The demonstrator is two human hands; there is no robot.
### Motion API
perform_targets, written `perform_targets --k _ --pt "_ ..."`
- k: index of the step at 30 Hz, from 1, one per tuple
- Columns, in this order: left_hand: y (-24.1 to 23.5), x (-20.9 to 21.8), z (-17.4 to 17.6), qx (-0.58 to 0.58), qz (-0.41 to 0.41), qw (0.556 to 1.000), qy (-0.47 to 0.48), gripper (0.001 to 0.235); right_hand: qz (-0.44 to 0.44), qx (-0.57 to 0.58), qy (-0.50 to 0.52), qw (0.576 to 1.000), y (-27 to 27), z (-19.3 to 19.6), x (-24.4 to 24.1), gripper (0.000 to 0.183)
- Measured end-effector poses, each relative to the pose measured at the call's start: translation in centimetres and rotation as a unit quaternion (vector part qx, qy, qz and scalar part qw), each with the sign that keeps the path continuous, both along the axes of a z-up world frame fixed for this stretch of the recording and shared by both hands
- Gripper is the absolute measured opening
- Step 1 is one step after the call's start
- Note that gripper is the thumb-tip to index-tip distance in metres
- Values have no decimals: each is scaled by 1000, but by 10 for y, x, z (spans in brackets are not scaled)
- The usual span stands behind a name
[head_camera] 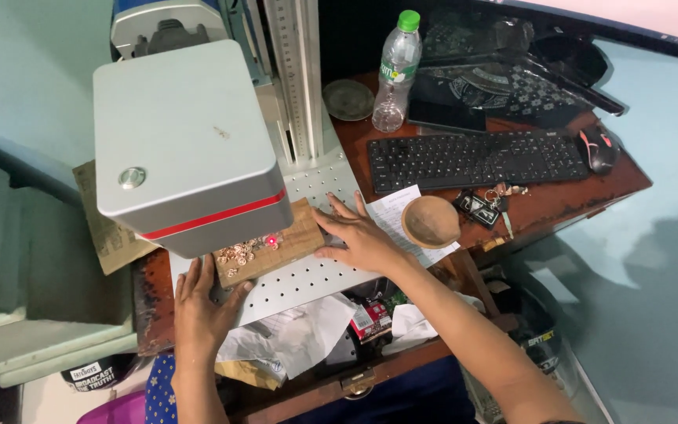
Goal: Arranging small jewelry components on a wooden block and positioning them under a laser engraver while using a computer to control the machine.
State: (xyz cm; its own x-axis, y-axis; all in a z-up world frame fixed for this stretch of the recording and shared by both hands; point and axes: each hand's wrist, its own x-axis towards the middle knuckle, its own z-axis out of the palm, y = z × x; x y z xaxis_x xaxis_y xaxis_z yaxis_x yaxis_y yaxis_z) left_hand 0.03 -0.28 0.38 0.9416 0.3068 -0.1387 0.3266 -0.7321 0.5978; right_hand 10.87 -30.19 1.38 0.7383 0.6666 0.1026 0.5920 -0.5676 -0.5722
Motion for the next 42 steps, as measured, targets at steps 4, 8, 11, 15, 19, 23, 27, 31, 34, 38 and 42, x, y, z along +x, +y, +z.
perform_targets --k 4,8,11,15,19,23,27,31,34,38,42 --pt "0 0 -1 0 8 1000 -4 101 2 -1 1 1000 0 -2 1 84" --pt "0 0 -2 9 -10 999 -39 99 1 7 3 1000 0 0 0 82" --pt "2 1 -6 13 -30 998 -50 100 -2 7 13 1000 0 -1 0 83" --pt "-4 -1 9 1 -3 1000 -10 99 -4 -1 9 1000 0 0 0 82" --pt "-7 -3 16 -4 1 1000 0 102 -8 -6 18 1000 1 2 -1 84" --pt "-9 -3 23 -10 7 1000 23 102 -6 -5 14 1000 1 2 -1 85" --pt "-4 -3 16 -10 -1 1000 5 103 -14 4 13 1000 2 -1 -1 90" --pt "-4 -4 18 -28 -5 1000 -6 107 -6 41 -78 996 17 5 -10 73" --pt "-5 -7 21 -43 -10 999 -20 113 -21 104 -101 989 41 4 -14 36" --pt "-8 -9 35 -77 -47 991 -99 115 -47 90 -30 994 65 22 -2 26" --pt "-10 -15 48 -107 -18 991 -82 115 30 81 -18 996 76 41 9 14"
